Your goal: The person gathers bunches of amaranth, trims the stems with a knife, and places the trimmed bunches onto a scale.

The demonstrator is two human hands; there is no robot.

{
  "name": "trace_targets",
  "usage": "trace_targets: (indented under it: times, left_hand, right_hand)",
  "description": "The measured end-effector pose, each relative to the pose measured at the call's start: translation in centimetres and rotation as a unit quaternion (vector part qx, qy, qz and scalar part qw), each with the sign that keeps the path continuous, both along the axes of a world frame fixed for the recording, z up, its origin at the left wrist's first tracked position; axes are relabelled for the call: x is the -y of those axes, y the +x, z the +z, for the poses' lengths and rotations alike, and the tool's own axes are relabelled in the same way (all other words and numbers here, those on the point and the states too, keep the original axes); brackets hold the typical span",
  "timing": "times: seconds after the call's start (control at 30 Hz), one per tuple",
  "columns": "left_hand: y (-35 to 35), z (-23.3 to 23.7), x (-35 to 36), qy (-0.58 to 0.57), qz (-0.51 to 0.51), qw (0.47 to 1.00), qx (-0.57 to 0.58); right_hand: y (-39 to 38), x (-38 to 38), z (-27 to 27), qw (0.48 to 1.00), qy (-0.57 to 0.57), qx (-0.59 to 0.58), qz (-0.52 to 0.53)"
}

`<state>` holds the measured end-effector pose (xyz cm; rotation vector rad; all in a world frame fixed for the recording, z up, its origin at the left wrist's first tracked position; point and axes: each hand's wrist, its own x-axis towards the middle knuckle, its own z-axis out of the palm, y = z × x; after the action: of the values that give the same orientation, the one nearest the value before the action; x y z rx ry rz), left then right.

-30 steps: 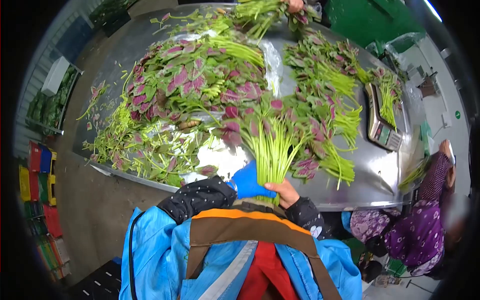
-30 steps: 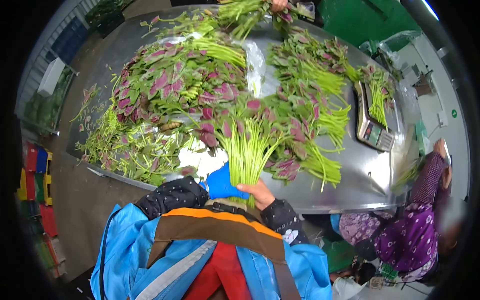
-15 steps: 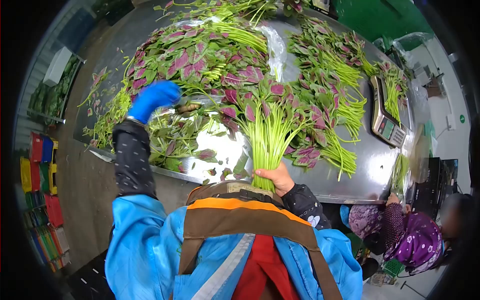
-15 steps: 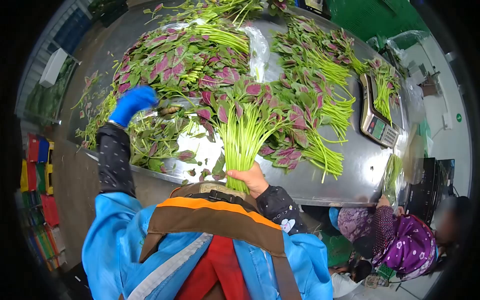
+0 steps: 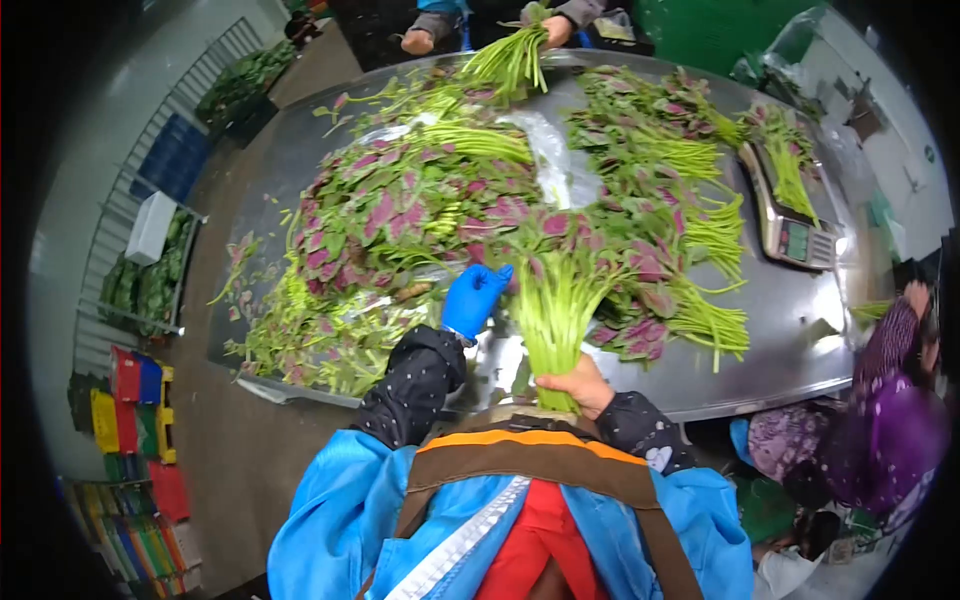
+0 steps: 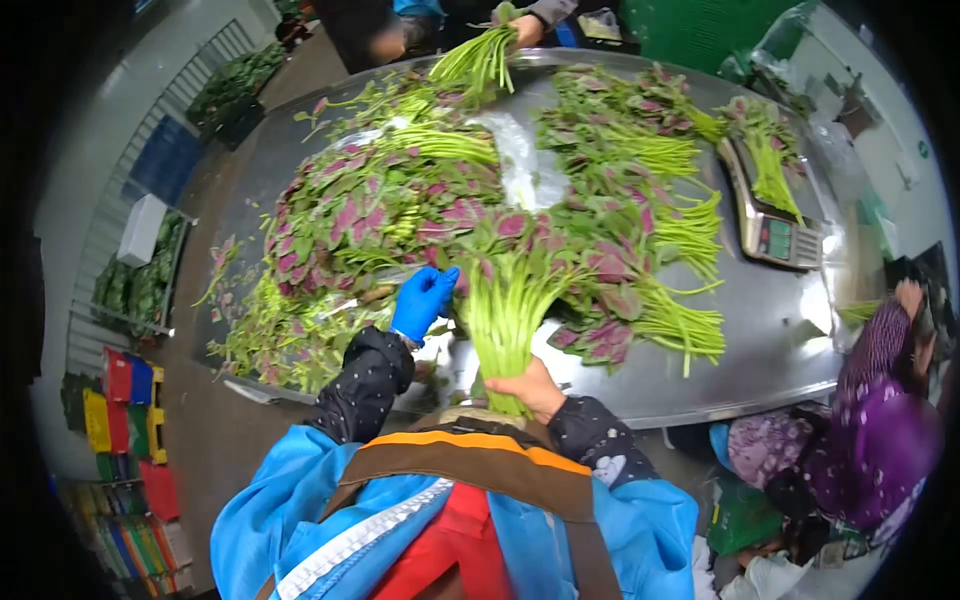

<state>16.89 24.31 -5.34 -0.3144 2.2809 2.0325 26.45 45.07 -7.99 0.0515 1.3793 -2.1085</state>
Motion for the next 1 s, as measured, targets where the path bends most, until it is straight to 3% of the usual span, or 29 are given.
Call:
trace_targets:
  times: [0.07,0.13,0.27,0.37,0.47,0.53,0.57,0.6,0.67,0.7,0.77,0.8,0.87,0.9,0.93,1.0]
  left_hand:
    - [-1.8,-1.7,-0.9,-0.155,-0.030,0.985,-0.071]
    - [-2.0,-1.4,-1.1,-0.206,-0.054,0.972,-0.094]
    - [-0.9,-2.7,-1.2,-0.080,0.009,0.984,-0.158]
    - [1.3,1.9,-1.6,0.035,-0.031,0.993,-0.110]
    - [3.5,2.1,-0.3,0.182,-0.106,0.977,0.033]
    - [4.1,-0.9,2.1,0.090,-0.289,0.953,0.033]
    - [5.3,-0.2,3.1,0.119,-0.334,0.917,0.185]
    - [6.3,-0.5,4.5,0.136,-0.425,0.864,0.233]
    - [7.5,-1.0,6.7,-0.088,-0.470,0.807,0.348]
    - [7.3,-1.3,8.3,-0.222,-0.493,0.802,0.254]
    - [7.4,-2.2,11.0,-0.466,-0.497,0.729,0.059]
    - [6.6,1.9,9.4,-0.551,-0.445,0.700,0.095]
    - [5.1,4.1,8.1,-0.472,-0.312,0.824,-0.008]
    - [4.1,4.4,6.6,-0.330,-0.252,0.909,-0.038]
    - [3.3,5.8,4.7,-0.150,-0.219,0.960,-0.088]
    - [2.2,7.7,1.5,-0.202,-0.171,0.948,-0.179]
  right_hand:
    - [0.1,-0.4,-0.5,1.000,0.000,0.019,-0.004]
    - [0.0,-0.6,0.1,1.000,0.002,0.014,-0.008]
    - [0.1,-0.7,0.3,1.000,0.005,-0.014,-0.025]
    - [0.1,-0.7,0.2,1.000,-0.006,0.009,-0.020]
    - [0.2,-0.7,-0.9,0.999,-0.028,0.031,0.003]
    - [0.3,-0.9,-1.1,0.999,-0.025,0.047,0.009]
    - [0.1,-0.9,-1.2,1.000,-0.015,0.025,-0.002]
    - [0.1,-0.8,-1.3,1.000,-0.006,0.010,-0.014]
    - [-0.1,-0.9,-1.3,1.000,-0.011,-0.001,-0.012]
    - [-0.1,-0.8,-1.3,1.000,-0.013,0.004,-0.009]
    - [-0.2,-0.8,-1.3,1.000,-0.013,0.003,-0.005]
    - [-0.2,-0.7,-1.4,1.000,-0.014,0.006,-0.001]
    - [-0.1,-0.5,-1.3,1.000,-0.005,-0.024,-0.012]
    - [-0.2,-0.4,-1.0,0.999,-0.014,-0.028,-0.018]
    - [0.1,-0.5,-0.9,0.999,-0.022,-0.022,-0.023]
    - [0.4,-0.6,-0.9,0.999,-0.029,0.017,-0.019]
